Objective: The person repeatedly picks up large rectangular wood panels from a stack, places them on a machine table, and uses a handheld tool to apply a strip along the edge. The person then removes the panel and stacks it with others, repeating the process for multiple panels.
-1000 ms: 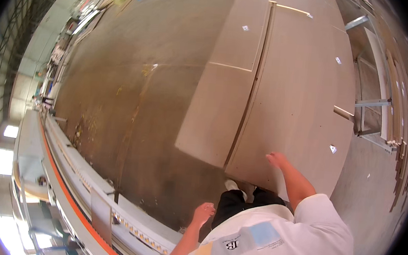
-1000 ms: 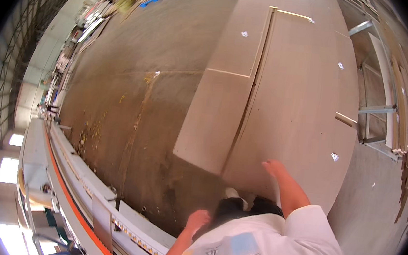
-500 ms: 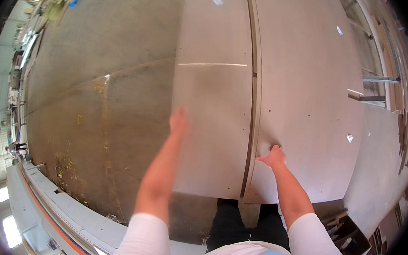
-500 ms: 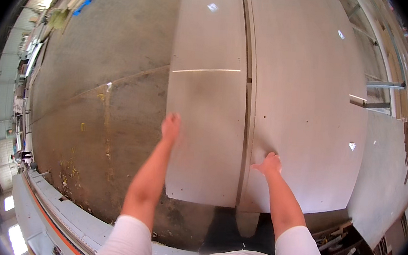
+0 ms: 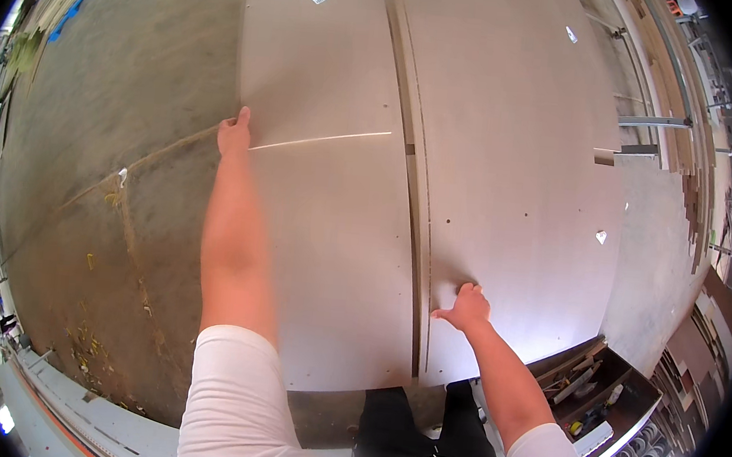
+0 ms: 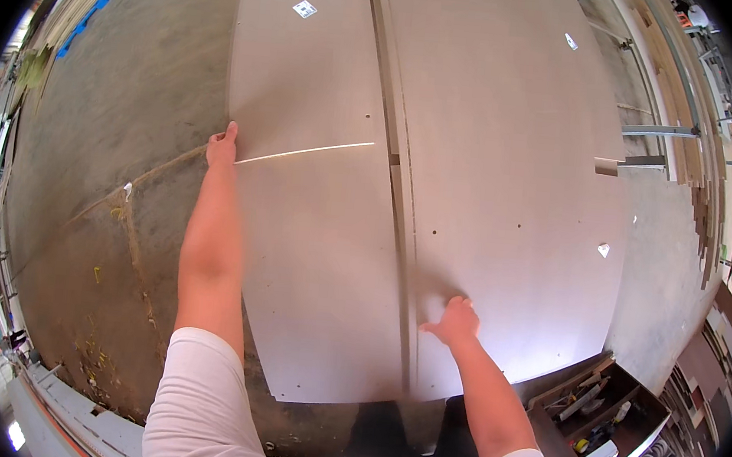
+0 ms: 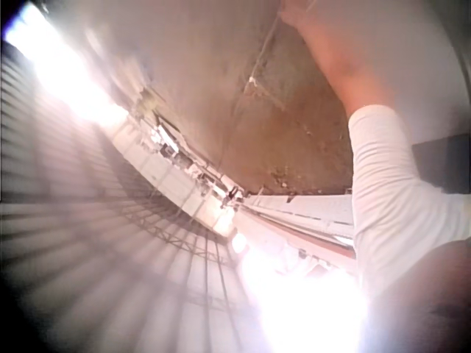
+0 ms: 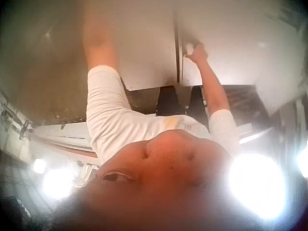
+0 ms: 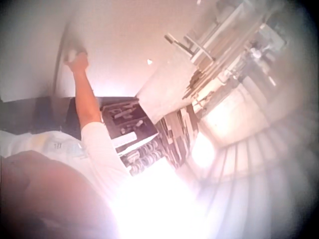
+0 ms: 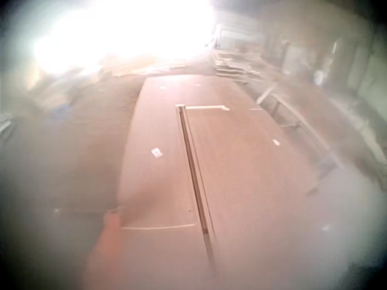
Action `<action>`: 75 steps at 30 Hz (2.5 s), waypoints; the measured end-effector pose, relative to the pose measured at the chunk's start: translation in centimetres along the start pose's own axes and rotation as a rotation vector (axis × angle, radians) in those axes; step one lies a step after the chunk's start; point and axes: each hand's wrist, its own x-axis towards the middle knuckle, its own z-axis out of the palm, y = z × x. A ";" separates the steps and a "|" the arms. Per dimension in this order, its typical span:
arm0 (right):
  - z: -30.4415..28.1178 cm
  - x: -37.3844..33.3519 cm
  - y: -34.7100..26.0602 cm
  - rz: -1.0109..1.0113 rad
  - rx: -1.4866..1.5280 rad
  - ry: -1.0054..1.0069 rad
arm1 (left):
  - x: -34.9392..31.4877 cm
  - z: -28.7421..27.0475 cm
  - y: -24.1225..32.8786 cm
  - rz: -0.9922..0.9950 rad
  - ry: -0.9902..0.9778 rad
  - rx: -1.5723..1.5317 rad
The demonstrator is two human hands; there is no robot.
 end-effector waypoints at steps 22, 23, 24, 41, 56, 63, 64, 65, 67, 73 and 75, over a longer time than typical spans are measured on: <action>0.4 0.6 0.7 -0.040 -0.010 -0.020 | -8.8 -6.9 -0.7 -0.195 -0.327 -0.206; 0.5 0.7 0.8 -0.042 -0.012 -0.020 | -11.2 -7.0 -1.4 -0.217 -0.362 -0.235; 0.5 0.4 0.9 -0.051 -0.016 -0.013 | -14.4 -6.5 -1.5 -0.248 -0.392 -0.258; 9.5 -9.3 29.6 -0.546 1.633 -0.708 | -82.1 3.2 -5.0 -0.562 -0.482 -0.853; 7.6 -21.7 60.5 0.093 1.905 0.243 | -92.0 7.6 -6.4 -0.778 -0.521 -1.388; 3.0 -22.4 63.6 0.222 1.757 0.562 | -93.7 8.5 -4.7 -0.745 -0.365 -1.236; 1.7 -22.2 64.3 0.245 1.801 0.516 | -94.7 8.0 -3.9 -0.764 -0.361 -1.203; 0.6 -21.5 64.4 0.215 1.770 0.515 | -95.4 7.4 -3.6 -0.779 -0.339 -1.173; -0.3 -20.2 66.1 0.178 1.697 0.498 | -98.7 7.2 -5.3 -0.759 -0.333 -1.318; -4.3 -12.2 68.4 -0.056 1.295 0.324 | -112.2 7.2 -7.8 -0.633 -0.145 -1.654; -4.9 -7.5 69.4 -0.235 1.262 0.250 | -117.9 6.1 -4.9 -0.637 -0.045 -1.744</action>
